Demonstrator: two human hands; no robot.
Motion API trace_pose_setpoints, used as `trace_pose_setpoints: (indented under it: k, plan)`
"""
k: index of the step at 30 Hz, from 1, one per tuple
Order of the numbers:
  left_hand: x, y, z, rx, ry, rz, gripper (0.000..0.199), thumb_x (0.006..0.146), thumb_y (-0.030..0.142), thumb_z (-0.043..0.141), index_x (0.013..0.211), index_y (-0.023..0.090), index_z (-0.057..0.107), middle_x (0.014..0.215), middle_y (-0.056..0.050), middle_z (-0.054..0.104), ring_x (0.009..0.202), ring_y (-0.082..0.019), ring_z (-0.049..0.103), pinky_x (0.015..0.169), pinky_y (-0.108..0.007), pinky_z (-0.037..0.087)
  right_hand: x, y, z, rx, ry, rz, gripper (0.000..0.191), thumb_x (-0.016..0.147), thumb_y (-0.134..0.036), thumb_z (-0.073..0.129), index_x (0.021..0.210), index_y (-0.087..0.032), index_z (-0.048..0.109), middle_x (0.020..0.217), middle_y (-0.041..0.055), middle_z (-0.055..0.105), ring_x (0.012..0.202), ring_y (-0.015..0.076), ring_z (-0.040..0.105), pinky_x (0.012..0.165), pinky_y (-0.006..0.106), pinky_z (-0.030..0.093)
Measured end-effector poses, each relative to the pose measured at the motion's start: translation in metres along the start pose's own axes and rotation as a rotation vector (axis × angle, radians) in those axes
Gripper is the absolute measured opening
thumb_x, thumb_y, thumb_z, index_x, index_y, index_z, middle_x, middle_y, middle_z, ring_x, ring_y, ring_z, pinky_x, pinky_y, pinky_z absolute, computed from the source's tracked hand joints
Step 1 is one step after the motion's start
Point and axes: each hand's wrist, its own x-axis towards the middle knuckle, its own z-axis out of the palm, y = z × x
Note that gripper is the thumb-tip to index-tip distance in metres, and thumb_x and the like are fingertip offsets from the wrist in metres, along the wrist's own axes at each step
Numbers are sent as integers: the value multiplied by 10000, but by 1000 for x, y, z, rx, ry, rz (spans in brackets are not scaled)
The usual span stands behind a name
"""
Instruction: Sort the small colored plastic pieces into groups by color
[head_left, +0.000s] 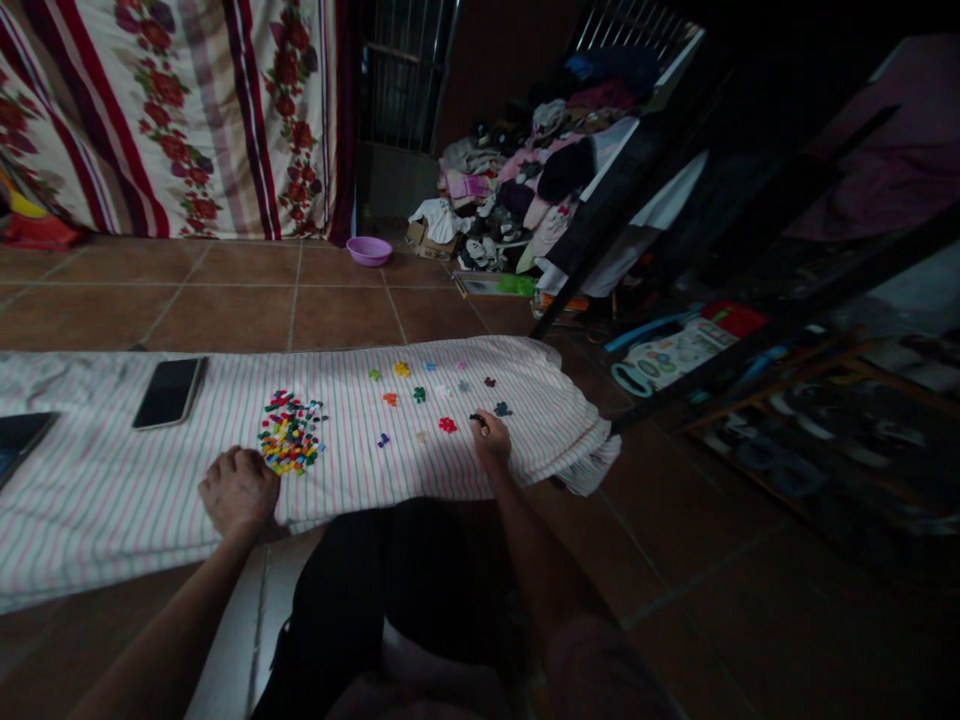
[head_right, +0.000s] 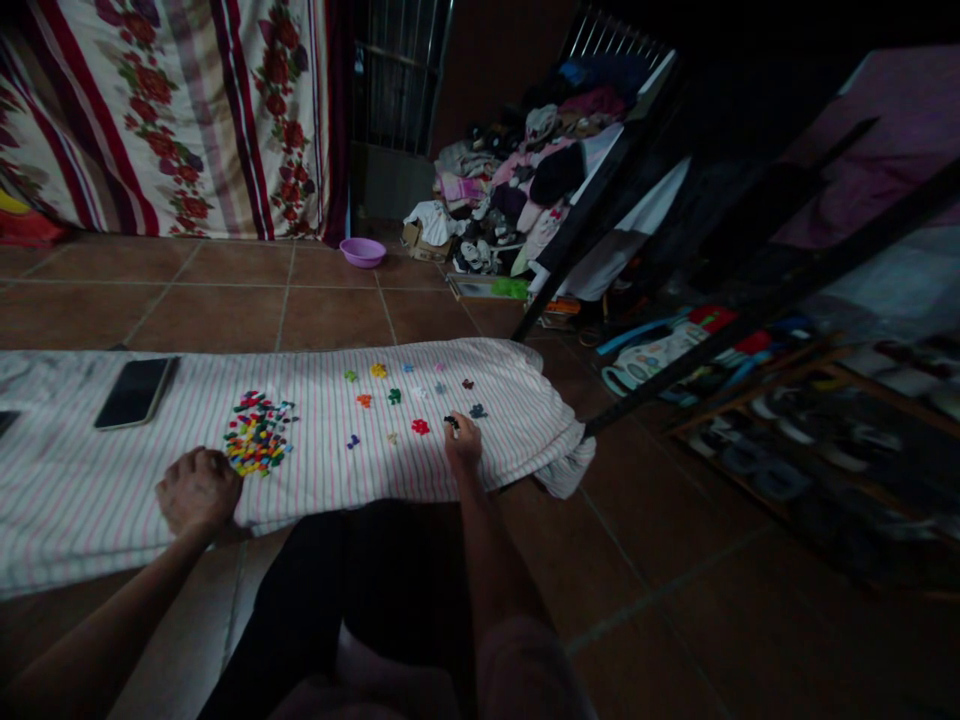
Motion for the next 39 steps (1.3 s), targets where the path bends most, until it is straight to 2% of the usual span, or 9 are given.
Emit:
trace_pose_setpoints:
  k: [5,13,24,28,33,39]
  plan:
    - [0,1,-2,43,-7,5,298,868,289,361,977,134,591,1067,-140,598,1010,-273,521,813,-394,353,-1,4,3,34,23,-67,368,798,-367,493,1022,-154,694,1049,125,699,972,245,598,908,394,467]
    - [0,1,0,52,5,4,316,891,298,335,954,141,602,1073,-137,612,1005,-275,528,810,-402,355,-3,2,-1,85,46,-89,302,816,-326,469,947,-172,694,982,109,707,917,229,612,883,377,474]
    - [-1,1,0,63,18,11,322,901,303,326,956,141,600,1044,-137,617,985,-273,534,794,-395,354,-3,3,-1,143,67,-94,292,819,-345,498,949,-174,695,1026,117,698,979,226,616,891,377,492]
    - [0,1,0,50,6,-7,312,888,296,335,960,139,596,1034,-139,606,990,-273,529,798,-393,350,-2,6,-1,187,92,-43,333,826,-382,473,943,-168,699,1037,126,692,991,226,617,846,361,519]
    - [1,1,-2,-18,-23,-17,261,845,273,393,944,150,601,1020,-139,594,995,-278,520,813,-405,349,-2,10,-1,188,135,35,353,824,-381,438,940,-173,699,997,110,696,978,218,629,890,364,502]
    - [1,1,-4,-24,-12,-3,295,872,281,357,956,141,603,1038,-153,601,998,-292,520,819,-421,354,-7,5,-5,153,170,100,382,788,-375,411,921,-161,699,972,108,698,921,216,634,860,353,500]
